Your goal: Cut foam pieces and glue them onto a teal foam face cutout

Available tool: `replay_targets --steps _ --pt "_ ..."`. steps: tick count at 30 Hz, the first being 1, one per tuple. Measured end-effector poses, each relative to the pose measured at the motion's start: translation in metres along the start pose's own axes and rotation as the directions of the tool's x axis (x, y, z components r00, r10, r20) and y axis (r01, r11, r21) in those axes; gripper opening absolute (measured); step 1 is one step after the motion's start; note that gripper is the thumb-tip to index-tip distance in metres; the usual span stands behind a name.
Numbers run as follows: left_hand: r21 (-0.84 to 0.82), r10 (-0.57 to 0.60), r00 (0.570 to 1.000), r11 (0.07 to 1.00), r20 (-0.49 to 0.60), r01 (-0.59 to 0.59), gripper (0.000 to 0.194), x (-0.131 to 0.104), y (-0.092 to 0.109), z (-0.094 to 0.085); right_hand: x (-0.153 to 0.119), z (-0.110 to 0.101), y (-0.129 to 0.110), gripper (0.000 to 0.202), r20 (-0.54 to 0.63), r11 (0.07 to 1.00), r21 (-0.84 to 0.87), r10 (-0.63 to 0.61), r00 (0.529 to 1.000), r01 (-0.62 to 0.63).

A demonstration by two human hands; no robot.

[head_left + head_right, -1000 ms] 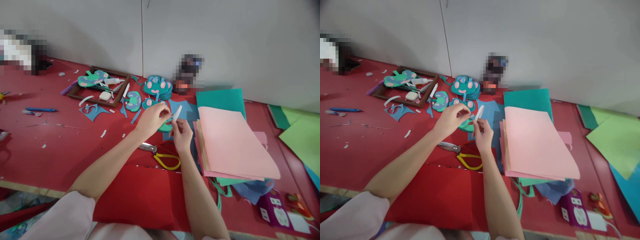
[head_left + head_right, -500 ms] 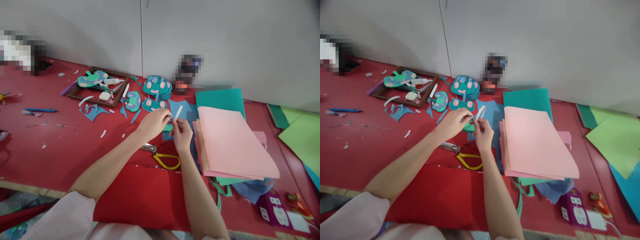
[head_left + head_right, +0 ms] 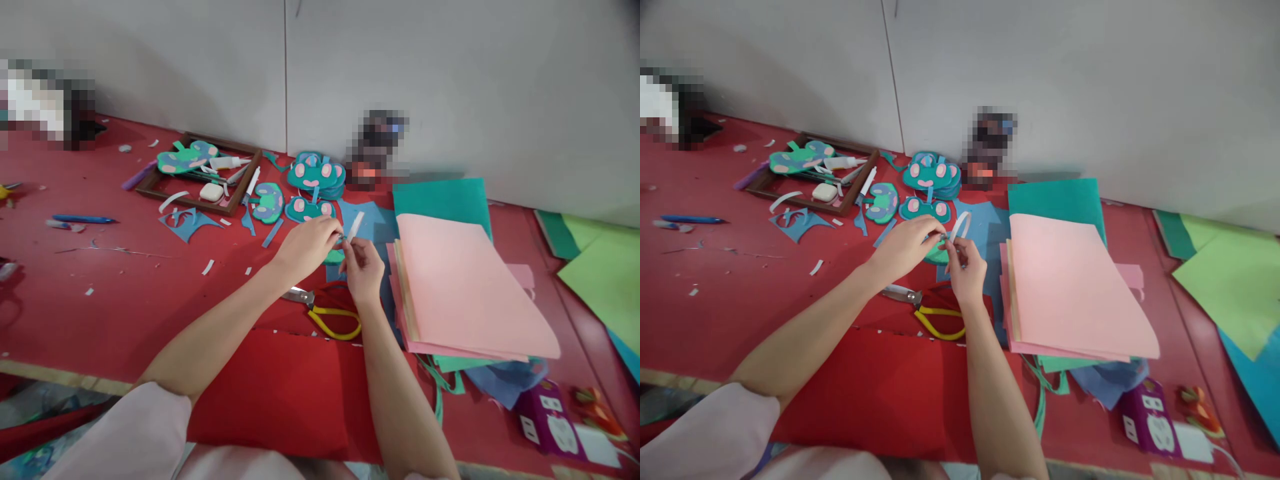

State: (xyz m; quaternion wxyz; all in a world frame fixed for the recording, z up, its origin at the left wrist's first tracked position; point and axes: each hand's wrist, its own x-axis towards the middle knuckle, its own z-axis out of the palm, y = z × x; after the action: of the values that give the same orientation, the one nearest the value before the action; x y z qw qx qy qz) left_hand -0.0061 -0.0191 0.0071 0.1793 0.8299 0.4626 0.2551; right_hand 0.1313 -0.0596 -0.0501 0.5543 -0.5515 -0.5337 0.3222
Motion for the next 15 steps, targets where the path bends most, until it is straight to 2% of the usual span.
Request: replay_targets --steps 6,9,11,15 --pt "0.011 -0.008 0.986 1.000 -0.166 0.010 0.012 0.003 -0.016 0.001 0.000 0.000 -0.001 0.021 0.028 1.000 -0.025 -0.016 0.999 0.017" --pt "-0.032 -0.076 0.945 0.997 -0.319 0.070 0.010 0.008 -0.028 -0.002 0.000 0.000 -0.001 0.022 0.033 0.999 -0.030 -0.019 0.999 0.020" --pt "-0.133 -0.132 0.911 0.987 -0.391 0.086 0.009 0.012 -0.036 -0.006 0.000 0.000 0.000 0.022 0.020 0.999 -0.027 -0.018 1.000 0.018" --pt "-0.438 -0.185 0.894 0.899 -0.408 -0.014 0.028 0.018 -0.051 -0.021 0.000 0.000 -0.001 0.021 0.024 1.000 -0.007 -0.011 1.000 0.011"
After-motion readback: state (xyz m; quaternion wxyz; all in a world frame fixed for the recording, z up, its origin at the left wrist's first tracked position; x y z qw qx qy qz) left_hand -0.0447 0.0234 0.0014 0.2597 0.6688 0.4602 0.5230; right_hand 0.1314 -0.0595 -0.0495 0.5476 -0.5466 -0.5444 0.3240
